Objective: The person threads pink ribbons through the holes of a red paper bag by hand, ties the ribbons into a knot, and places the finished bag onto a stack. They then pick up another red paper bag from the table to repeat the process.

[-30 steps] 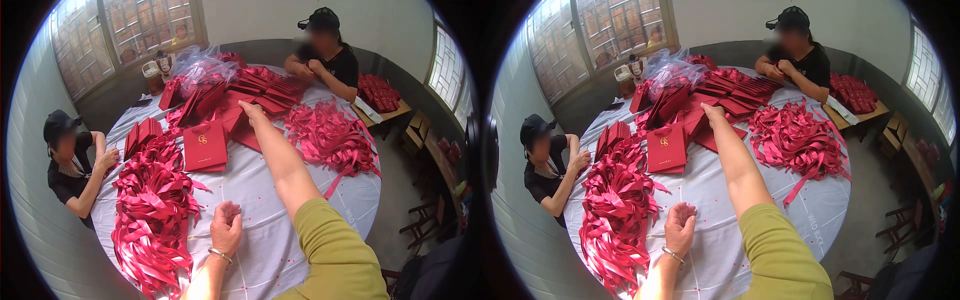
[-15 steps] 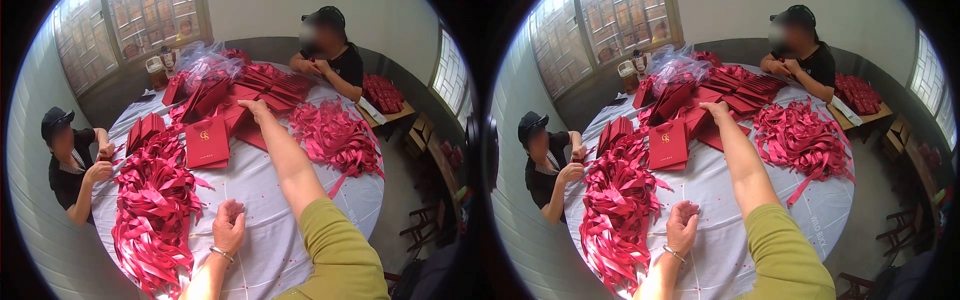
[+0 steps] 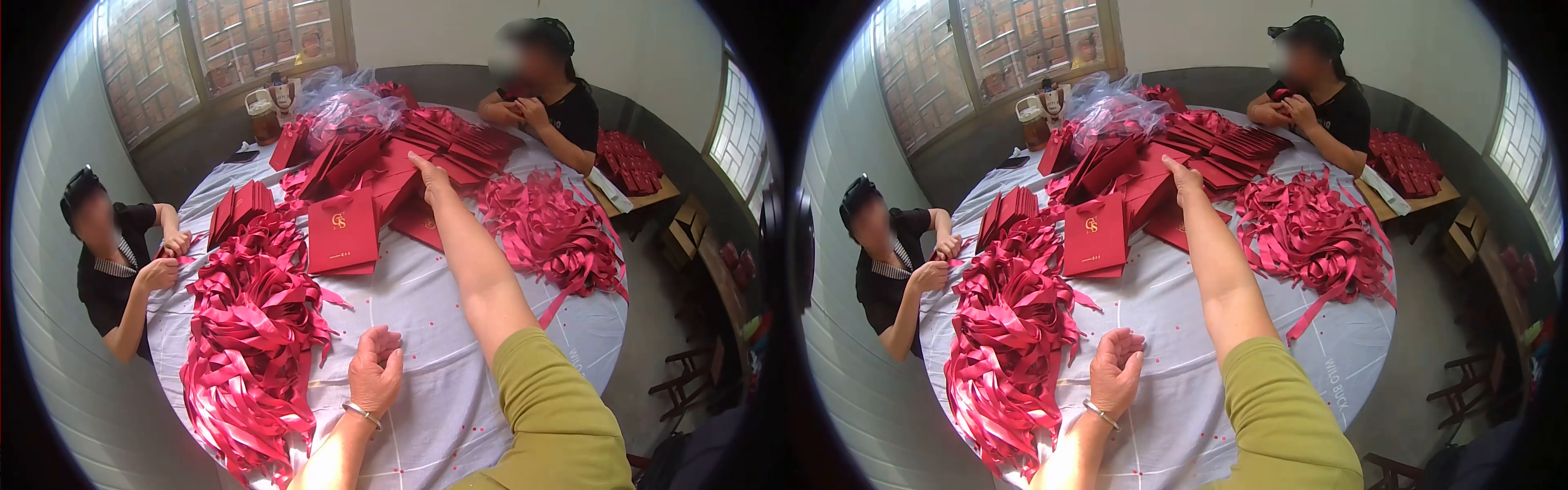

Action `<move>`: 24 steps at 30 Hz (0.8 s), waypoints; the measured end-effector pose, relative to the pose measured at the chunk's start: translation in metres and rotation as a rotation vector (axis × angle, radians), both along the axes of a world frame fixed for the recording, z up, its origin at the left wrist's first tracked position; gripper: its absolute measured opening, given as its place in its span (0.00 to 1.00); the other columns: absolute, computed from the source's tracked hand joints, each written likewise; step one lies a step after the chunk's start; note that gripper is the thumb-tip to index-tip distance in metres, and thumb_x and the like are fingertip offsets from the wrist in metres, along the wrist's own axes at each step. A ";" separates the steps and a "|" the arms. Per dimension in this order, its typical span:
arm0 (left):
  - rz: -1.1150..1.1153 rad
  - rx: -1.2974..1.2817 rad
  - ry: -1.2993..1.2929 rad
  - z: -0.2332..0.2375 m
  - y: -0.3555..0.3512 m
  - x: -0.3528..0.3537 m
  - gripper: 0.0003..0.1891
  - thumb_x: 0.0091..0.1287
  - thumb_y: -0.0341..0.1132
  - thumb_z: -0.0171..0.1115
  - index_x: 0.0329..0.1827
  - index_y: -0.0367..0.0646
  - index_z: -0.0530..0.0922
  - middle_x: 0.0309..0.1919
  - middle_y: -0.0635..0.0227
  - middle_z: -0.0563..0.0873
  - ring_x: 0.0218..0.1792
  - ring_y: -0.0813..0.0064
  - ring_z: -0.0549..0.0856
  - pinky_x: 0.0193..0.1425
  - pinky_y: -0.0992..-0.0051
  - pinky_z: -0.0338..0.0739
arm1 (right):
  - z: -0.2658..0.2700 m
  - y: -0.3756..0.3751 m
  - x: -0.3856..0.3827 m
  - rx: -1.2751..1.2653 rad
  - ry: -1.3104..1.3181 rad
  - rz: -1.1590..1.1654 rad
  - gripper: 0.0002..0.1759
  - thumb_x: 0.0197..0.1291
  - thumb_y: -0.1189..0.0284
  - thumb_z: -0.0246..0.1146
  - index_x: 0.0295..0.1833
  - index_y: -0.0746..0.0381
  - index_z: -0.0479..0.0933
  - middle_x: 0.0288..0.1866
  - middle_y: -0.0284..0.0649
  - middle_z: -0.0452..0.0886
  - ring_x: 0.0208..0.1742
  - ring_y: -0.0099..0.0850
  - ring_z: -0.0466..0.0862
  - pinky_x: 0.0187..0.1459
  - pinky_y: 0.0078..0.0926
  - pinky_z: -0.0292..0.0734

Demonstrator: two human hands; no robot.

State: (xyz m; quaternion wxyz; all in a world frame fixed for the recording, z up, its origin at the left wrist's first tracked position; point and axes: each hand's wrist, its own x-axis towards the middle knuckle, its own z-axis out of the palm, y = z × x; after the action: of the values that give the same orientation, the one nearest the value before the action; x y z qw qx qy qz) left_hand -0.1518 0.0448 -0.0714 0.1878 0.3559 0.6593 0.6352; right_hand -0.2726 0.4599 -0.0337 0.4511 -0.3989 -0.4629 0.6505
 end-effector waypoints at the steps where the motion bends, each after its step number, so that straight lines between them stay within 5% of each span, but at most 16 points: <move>1: -0.001 -0.001 0.000 0.000 0.000 0.000 0.20 0.63 0.24 0.60 0.59 0.36 0.70 0.46 0.57 0.86 0.44 0.70 0.87 0.49 0.73 0.83 | -0.008 0.014 -0.006 -0.030 0.055 0.007 0.39 0.47 0.60 0.77 0.59 0.73 0.74 0.65 0.52 0.75 0.66 0.40 0.73 0.69 0.34 0.61; 6: 0.000 0.007 0.020 -0.001 0.000 -0.001 0.20 0.63 0.24 0.60 0.59 0.36 0.70 0.45 0.57 0.86 0.43 0.70 0.88 0.49 0.73 0.83 | -0.034 0.042 -0.017 -0.040 0.106 0.032 0.35 0.49 0.61 0.76 0.59 0.71 0.75 0.65 0.50 0.76 0.64 0.40 0.75 0.67 0.36 0.65; 9: 0.001 0.003 0.028 0.000 0.000 -0.001 0.20 0.63 0.24 0.60 0.59 0.36 0.70 0.45 0.56 0.87 0.44 0.69 0.88 0.49 0.72 0.83 | -0.036 0.039 -0.013 0.044 0.137 0.121 0.26 0.51 0.64 0.74 0.53 0.65 0.79 0.55 0.45 0.82 0.56 0.38 0.81 0.60 0.39 0.73; 12: 0.005 0.004 0.034 0.000 0.000 0.000 0.20 0.63 0.24 0.60 0.58 0.35 0.70 0.46 0.56 0.87 0.45 0.68 0.88 0.50 0.72 0.83 | -0.024 0.034 -0.006 -0.215 0.269 0.167 0.14 0.37 0.78 0.75 0.34 0.65 0.82 0.38 0.40 0.83 0.38 0.33 0.81 0.51 0.30 0.74; 15: 0.003 -0.013 0.046 0.002 -0.001 0.000 0.20 0.63 0.24 0.60 0.58 0.35 0.70 0.46 0.55 0.87 0.45 0.67 0.88 0.50 0.72 0.83 | -0.013 0.032 -0.002 -0.224 0.191 0.188 0.12 0.37 0.78 0.74 0.32 0.63 0.82 0.36 0.38 0.83 0.34 0.33 0.80 0.48 0.28 0.74; 18: 0.003 -0.010 0.042 0.003 -0.001 0.001 0.20 0.63 0.24 0.60 0.59 0.35 0.70 0.46 0.55 0.87 0.45 0.66 0.88 0.50 0.71 0.83 | 0.001 0.017 0.008 -0.140 0.119 0.263 0.11 0.38 0.78 0.72 0.32 0.62 0.82 0.34 0.37 0.83 0.33 0.32 0.79 0.48 0.28 0.74; 20: 0.013 -0.011 0.035 0.003 -0.002 0.000 0.20 0.63 0.24 0.60 0.58 0.35 0.70 0.46 0.55 0.87 0.46 0.67 0.88 0.50 0.72 0.83 | -0.028 0.045 -0.015 -0.076 0.007 0.299 0.08 0.47 0.72 0.70 0.35 0.55 0.81 0.33 0.35 0.84 0.32 0.32 0.83 0.41 0.32 0.81; 24: 0.004 0.010 0.003 -0.003 0.000 0.000 0.19 0.63 0.24 0.60 0.58 0.35 0.70 0.45 0.56 0.87 0.45 0.68 0.88 0.50 0.72 0.83 | -0.043 0.050 -0.013 0.028 0.140 0.360 0.12 0.52 0.71 0.70 0.43 0.60 0.83 0.41 0.39 0.86 0.44 0.36 0.85 0.47 0.38 0.82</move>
State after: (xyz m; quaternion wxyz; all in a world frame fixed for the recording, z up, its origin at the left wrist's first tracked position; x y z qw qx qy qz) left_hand -0.1517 0.0452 -0.0740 0.1836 0.3566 0.6572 0.6381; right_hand -0.2853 0.5100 -0.0763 0.3639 -0.2570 -0.5032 0.7405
